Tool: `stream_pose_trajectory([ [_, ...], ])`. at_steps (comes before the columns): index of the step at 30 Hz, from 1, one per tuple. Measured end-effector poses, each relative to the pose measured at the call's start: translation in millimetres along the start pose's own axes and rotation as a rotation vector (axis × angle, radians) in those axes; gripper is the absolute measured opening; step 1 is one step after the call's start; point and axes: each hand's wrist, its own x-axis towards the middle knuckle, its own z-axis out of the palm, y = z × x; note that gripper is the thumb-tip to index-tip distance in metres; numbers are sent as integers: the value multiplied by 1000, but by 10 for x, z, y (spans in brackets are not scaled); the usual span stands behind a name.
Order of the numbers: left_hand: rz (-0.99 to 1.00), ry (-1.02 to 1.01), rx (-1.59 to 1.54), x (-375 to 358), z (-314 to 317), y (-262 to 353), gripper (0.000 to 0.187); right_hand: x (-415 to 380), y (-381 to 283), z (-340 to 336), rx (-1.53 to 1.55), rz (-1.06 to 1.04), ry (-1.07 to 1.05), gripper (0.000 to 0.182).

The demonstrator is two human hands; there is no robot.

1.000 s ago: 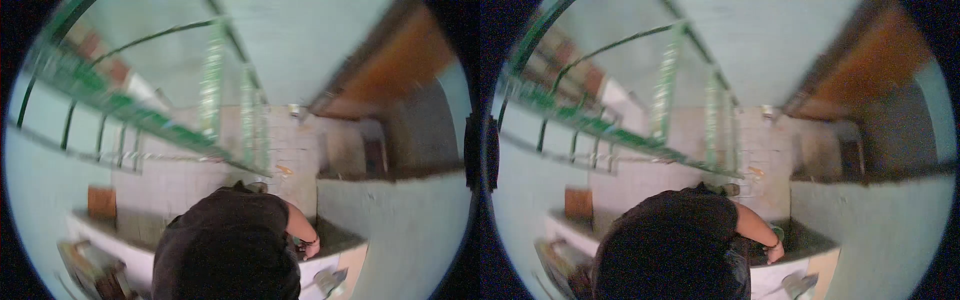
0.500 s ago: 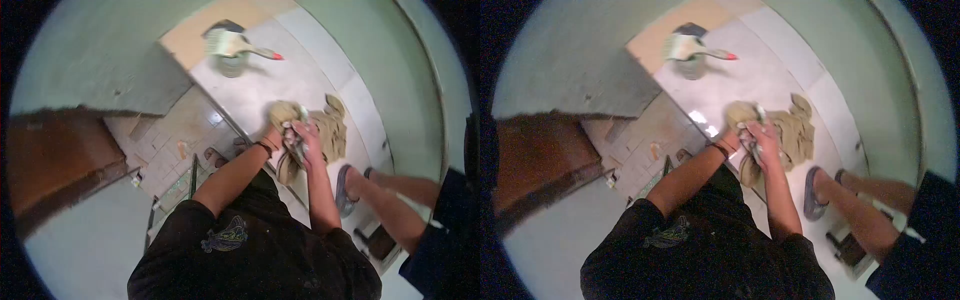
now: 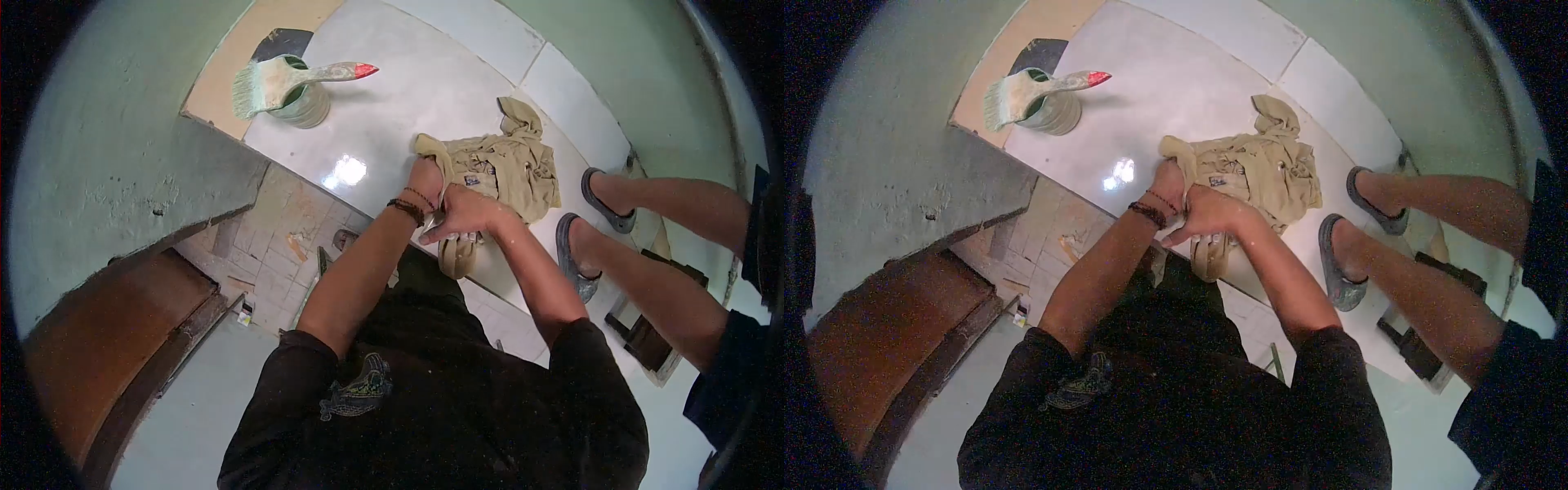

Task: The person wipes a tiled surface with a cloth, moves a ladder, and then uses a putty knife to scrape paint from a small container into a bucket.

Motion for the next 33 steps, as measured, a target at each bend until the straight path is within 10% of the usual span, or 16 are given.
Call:
stream_pose_trajectory([
  [1,-476,91,-423,35,21,-43,25,-22,-19,-33,-63,88,-19,48],
  [5,-440,221,92,-92,138,466,30,-24,133,-28,-143,65,16,49],
  [8,-552,203,-667,-103,100,462,32,-184,125,68,129,-54,199,55],
  [12,-218,74,-552,-137,-79,328,32,-367,-48,-64,285,199,-16,66],
  [14,-122,42,-531,-85,-88,221,32,-370,-39,-23,1263,-292,495,61],
  [17,103,-130,430,-56,-37,-1,53,230,-149,-127,1536,-594,919,67],
  [20,113,74,133,-356,273,639,48,637,148,82,1906,-403,794,71],
  [24,-122,93,295,-166,190,54,41,542,176,209,1902,-304,695,74],
  [25,-200,-101,729,-288,117,699,49,484,110,191,1891,-303,655,75],
  [28,88,-46,1123,-219,195,577,46,316,9,118,1813,-233,600,74],
  [30,163,221,1058,-269,253,534,40,222,-94,169,1565,-205,643,68],
  [32,-224,-39,828,-229,32,771,35,89,366,368,1542,-136,400,59],
  [33,24,-131,891,-230,-82,576,29,21,-2,420,1438,156,645,54],
])
